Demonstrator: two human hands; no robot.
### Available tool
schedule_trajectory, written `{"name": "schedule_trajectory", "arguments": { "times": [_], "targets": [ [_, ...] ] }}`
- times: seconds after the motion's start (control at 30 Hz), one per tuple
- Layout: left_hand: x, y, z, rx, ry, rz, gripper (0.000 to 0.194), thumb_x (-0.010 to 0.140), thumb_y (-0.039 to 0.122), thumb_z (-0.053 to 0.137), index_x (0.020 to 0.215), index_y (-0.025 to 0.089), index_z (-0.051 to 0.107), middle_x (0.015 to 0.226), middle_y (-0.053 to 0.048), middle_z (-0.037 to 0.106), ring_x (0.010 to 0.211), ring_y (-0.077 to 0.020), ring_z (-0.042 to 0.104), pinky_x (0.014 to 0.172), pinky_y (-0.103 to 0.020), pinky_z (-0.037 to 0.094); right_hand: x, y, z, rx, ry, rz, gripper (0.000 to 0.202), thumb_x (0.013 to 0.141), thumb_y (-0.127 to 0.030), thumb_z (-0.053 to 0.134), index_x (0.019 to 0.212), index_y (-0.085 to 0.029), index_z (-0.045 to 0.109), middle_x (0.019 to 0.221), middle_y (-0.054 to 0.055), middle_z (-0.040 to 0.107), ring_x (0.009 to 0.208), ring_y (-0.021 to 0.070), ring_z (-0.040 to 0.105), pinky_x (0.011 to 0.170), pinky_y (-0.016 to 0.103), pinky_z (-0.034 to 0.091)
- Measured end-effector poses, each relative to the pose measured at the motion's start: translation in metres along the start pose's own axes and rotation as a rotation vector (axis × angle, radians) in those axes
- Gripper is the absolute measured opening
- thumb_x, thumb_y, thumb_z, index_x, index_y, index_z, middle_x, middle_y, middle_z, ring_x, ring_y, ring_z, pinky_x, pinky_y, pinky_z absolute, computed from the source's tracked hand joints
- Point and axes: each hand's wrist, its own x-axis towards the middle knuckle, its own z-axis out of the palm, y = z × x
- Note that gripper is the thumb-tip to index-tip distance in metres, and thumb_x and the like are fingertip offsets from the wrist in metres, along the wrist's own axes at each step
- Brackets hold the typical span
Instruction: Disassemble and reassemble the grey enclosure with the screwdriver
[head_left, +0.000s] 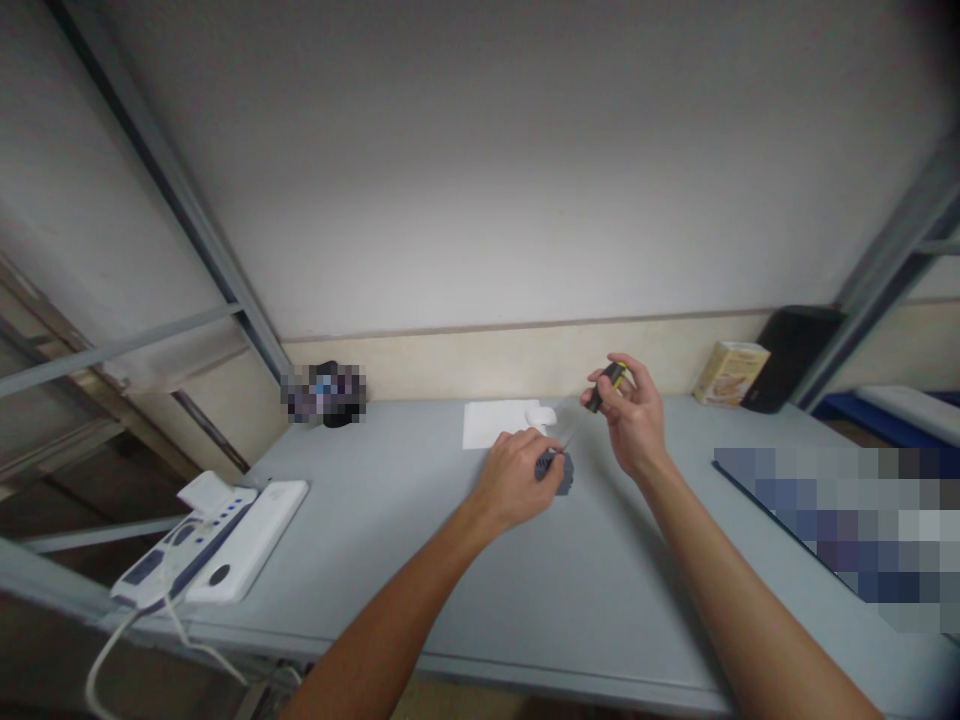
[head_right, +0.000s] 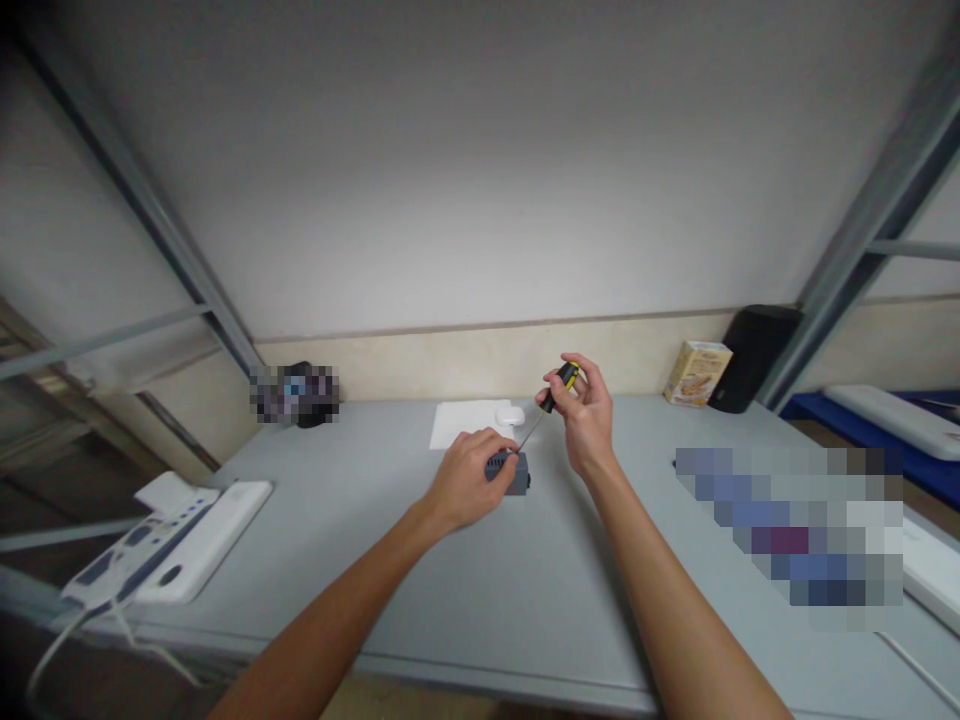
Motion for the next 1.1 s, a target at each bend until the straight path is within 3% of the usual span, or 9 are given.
{"name": "schedule_trajectory", "arguments": {
  "times": [1.1],
  "targets": [
    [-0.0001,-0.0002,0.0011,0.0,0.03,0.011,0.013,0.098,0.026,0.06,0.103,0.024,0.072,0.103,-0.003,0.075,0.098,-0.0206,0.069,0.09,-0.037,0.045,-0.0017,0.0023,0.0018,0.019,-0.018,0.007,0.044,0.078,-0.035,0.085,0.116,-0.031,0.064,0.093,-0.003,0.065,0.064,0.011,0.066,0.063,0.026,0.054]
  ]
}}
